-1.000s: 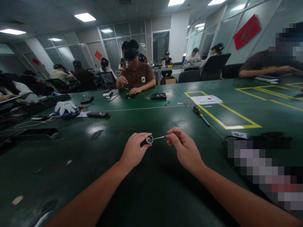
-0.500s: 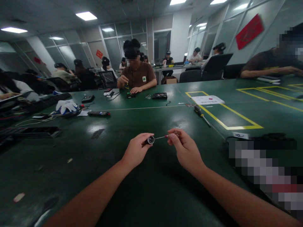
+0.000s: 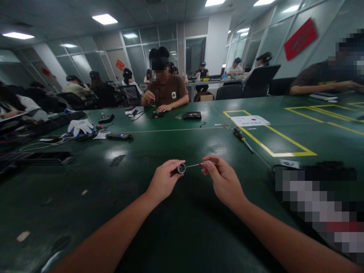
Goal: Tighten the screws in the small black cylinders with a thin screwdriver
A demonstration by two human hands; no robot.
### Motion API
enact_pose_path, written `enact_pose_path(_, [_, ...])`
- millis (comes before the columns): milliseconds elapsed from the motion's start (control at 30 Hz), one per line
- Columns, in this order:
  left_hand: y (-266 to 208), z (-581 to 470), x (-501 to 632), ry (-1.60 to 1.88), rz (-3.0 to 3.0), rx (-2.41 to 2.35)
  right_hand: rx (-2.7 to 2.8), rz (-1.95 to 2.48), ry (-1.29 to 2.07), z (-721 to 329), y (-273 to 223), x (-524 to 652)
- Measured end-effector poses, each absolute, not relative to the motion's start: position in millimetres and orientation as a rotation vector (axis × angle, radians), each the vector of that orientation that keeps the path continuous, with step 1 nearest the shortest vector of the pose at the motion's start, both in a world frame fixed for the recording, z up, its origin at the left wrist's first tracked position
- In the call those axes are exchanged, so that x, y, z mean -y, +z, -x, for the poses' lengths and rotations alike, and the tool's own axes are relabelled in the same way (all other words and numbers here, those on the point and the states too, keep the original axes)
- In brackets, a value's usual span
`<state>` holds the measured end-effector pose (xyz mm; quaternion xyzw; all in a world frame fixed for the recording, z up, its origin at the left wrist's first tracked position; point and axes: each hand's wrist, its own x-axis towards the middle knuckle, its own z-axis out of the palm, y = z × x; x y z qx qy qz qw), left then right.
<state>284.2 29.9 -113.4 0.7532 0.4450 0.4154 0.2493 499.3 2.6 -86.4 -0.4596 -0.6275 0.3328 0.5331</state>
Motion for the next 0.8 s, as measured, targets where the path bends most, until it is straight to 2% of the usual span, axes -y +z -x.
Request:
enact_pose_path(500, [-111,-281,-31,1.092,-2.14,-1.286,1.676,1.031,0.865,-497,-85,3])
enact_pose_path(800, [-108,-283,-28,1.068,-2.224,-1.313,1.284,1.038,1.001,-496,-93,-9])
